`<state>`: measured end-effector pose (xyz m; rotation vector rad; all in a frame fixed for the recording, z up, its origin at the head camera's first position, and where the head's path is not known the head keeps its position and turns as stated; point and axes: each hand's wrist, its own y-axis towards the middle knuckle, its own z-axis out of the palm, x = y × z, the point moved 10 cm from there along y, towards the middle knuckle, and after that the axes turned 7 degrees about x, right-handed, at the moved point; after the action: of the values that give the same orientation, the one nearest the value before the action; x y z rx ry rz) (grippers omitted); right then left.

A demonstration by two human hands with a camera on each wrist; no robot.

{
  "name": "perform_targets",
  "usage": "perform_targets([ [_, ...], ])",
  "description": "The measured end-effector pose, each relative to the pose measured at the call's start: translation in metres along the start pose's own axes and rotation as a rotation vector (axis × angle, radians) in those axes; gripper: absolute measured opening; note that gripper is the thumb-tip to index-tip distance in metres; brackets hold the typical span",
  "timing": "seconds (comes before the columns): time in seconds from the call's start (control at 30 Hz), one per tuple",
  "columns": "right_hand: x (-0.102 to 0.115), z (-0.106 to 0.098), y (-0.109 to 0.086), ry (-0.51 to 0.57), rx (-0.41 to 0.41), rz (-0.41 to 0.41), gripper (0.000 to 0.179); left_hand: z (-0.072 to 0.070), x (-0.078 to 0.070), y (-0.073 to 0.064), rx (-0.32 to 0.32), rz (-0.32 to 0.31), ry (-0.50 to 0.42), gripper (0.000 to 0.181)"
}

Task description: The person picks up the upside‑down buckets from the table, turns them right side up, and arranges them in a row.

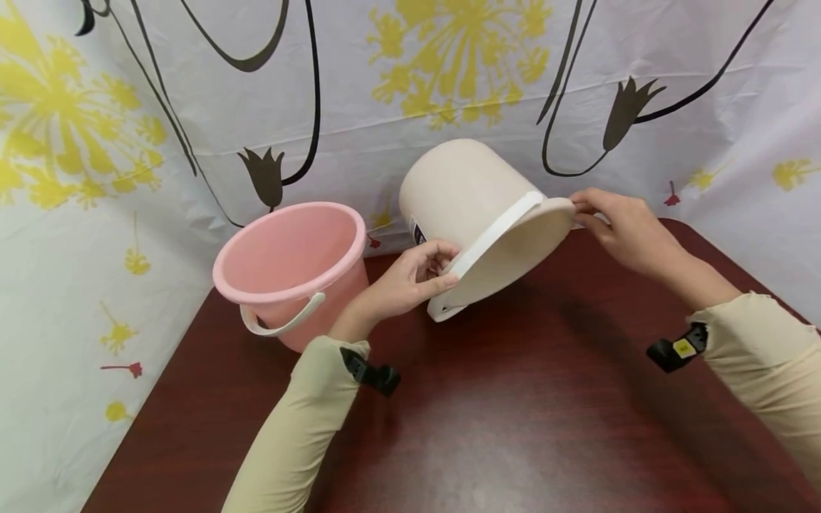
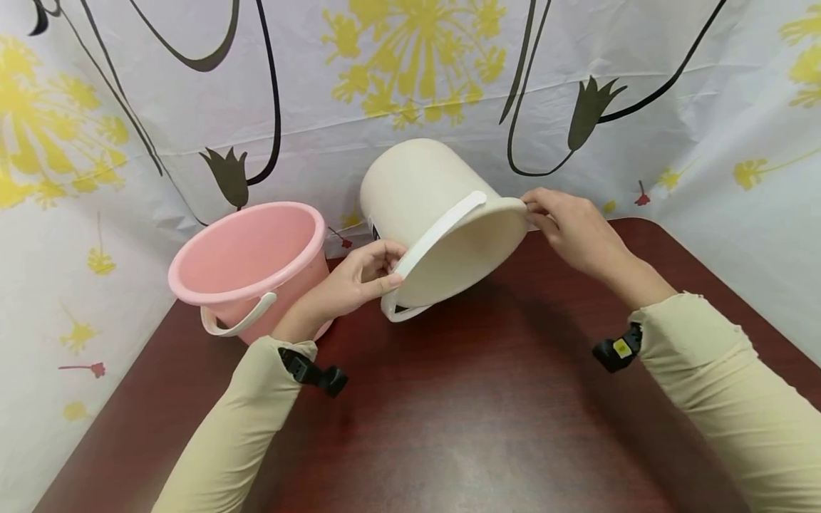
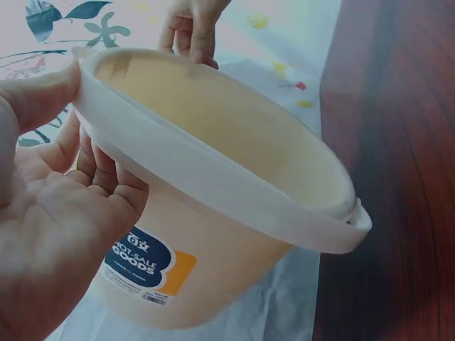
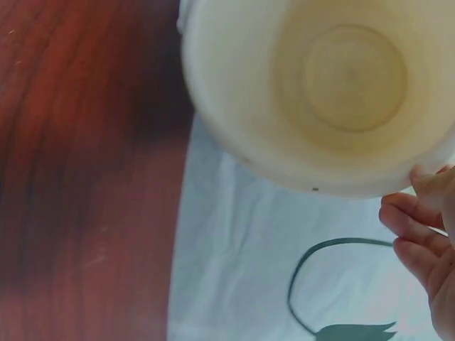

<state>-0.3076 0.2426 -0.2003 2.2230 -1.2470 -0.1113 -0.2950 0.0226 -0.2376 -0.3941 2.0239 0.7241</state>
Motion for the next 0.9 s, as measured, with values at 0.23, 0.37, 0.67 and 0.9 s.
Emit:
perform_targets([
  [0.23, 0.013, -0.010, 0.009, -0.015, 0.028, 0.004, 0.021, 0.001, -0.009, -0.008, -0.009, 0.065, -0.089, 0.018],
  [0.37, 0.020, -0.015, 0.014, -0.020, 0.045, -0.003, 0.021, -0.001, -0.012, -0.012, -0.030, 0.092, -0.150, 0.016],
  [0.67, 0.030, -0.024, 0.020, 0.011, 0.053, -0.011, 0.020, -0.004, -0.010, -0.021, -0.090, 0.082, -0.375, 0.010],
  [0.9, 0.024, -0.029, 0.023, 0.086, 0.064, 0.043, 0.020, -0.008, -0.005, -0.026, -0.156, 0.104, -0.534, 0.014],
])
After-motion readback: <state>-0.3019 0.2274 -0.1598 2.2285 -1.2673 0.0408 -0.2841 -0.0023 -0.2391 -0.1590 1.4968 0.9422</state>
